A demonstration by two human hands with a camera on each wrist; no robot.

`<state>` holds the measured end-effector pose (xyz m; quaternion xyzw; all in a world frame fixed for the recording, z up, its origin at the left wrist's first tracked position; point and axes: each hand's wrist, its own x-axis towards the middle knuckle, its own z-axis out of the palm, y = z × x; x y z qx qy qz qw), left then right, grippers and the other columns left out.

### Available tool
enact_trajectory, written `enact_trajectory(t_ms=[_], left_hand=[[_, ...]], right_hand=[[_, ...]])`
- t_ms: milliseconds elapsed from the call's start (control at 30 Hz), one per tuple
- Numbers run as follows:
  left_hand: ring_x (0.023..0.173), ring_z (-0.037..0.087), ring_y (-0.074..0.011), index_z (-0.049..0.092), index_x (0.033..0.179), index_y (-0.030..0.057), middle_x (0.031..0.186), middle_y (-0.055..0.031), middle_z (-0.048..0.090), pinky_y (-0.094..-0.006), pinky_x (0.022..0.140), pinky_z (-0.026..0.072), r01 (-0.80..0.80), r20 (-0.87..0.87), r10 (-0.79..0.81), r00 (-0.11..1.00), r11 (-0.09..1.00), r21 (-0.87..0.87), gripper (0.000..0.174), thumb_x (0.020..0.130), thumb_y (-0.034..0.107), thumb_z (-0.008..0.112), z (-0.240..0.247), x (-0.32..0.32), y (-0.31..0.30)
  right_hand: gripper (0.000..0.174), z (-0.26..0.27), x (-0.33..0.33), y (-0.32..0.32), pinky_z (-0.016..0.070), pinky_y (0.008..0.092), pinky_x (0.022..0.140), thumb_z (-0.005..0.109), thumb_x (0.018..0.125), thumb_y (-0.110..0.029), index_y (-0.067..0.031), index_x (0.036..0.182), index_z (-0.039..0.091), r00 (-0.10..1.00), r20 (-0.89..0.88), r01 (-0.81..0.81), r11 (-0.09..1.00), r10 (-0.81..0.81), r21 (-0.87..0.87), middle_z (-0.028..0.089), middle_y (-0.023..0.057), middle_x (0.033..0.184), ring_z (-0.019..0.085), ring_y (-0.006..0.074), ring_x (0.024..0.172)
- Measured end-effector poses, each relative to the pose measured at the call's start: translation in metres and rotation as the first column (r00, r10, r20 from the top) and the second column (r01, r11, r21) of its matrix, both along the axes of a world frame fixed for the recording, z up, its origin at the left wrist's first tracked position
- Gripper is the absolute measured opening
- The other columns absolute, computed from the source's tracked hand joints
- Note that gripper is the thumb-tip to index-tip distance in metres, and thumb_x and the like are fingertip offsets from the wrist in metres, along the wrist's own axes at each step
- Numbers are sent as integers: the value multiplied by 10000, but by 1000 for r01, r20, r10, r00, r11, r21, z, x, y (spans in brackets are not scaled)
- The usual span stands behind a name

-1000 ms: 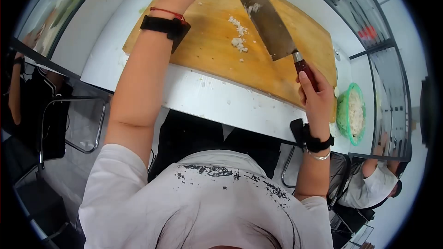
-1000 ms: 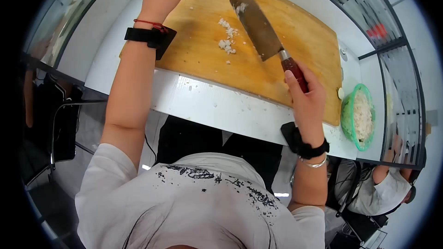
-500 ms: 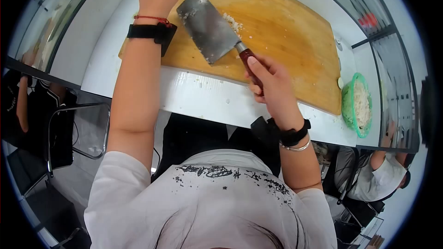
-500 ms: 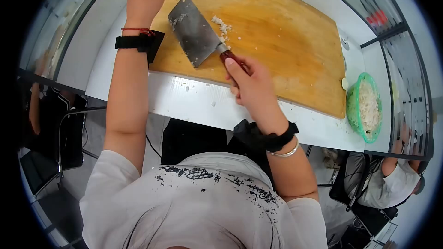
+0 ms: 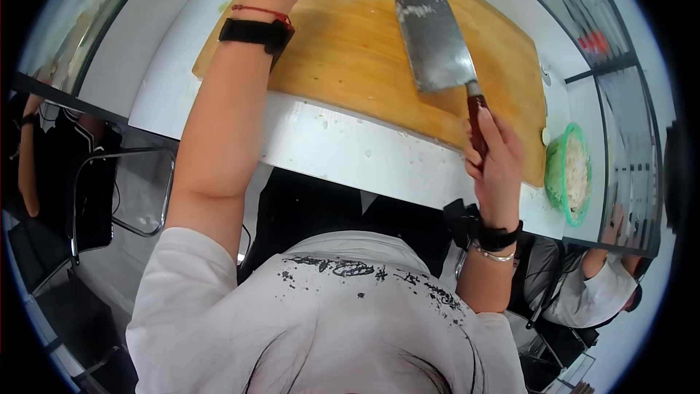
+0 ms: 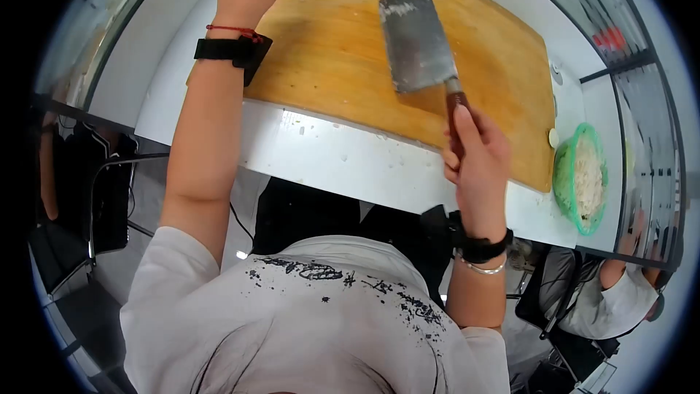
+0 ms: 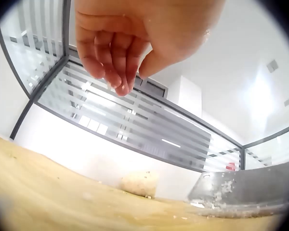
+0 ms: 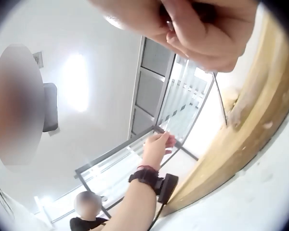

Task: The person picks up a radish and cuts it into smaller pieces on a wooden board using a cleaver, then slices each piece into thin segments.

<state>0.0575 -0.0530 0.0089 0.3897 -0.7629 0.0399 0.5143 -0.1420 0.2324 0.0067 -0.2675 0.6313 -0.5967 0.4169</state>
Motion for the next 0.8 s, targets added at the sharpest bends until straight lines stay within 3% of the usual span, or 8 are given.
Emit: enact_trajectory(t_ms=[200,300,400,533,633,800], left_hand=[[801,587,-425,612,806,-11,827,-230,625,-489,698,470,31,-37,-34,999,997,-75,190,893,157,593,0,-2,3],[798,585,-426,614,825,-2,820,-229,622,-489,694,469,24,-16,-26,1000,995,-96,171,894,153,593,-3,-4,3],[798,586,-425,617,828,5,814,-228,621,-489,691,470,40,-1,-40,999,994,-97,160,894,149,591,-3,-4,3],[793,586,-430,613,828,2,811,-230,623,-493,692,473,39,32,-35,999,994,-107,163,896,148,587,-7,-4,-1],[800,591,-434,613,838,-2,822,-233,629,-493,702,478,70,59,-68,996,997,-32,161,898,144,581,-8,-4,0],[831,600,-428,611,859,-7,852,-243,636,-485,725,484,73,124,-83,989,994,87,125,885,109,573,-6,-10,9]], right_hand=[[312,10,55,-48,287,182,404,599,971,-260,-6,1151,576,995,51,-86,996,87,-35,548,-2,805,408,35,527],[361,-4,67,-76,379,224,430,614,955,-275,28,1145,561,976,45,-209,976,212,-67,566,15,777,461,60,509],[318,-9,75,-94,331,197,432,585,973,-244,11,1161,571,965,-50,-259,966,258,-10,546,-2,801,412,45,536],[333,-22,59,-97,391,258,452,627,938,-264,52,1039,600,969,-142,-211,976,202,-52,591,28,743,490,86,505],[314,-13,30,-80,349,224,427,635,937,-268,29,1038,621,966,-153,-205,978,209,45,577,5,746,451,55,501],[275,-7,-11,-43,281,183,406,627,950,-266,-13,1057,644,990,-139,0,999,5,34,566,-21,770,394,14,495]])
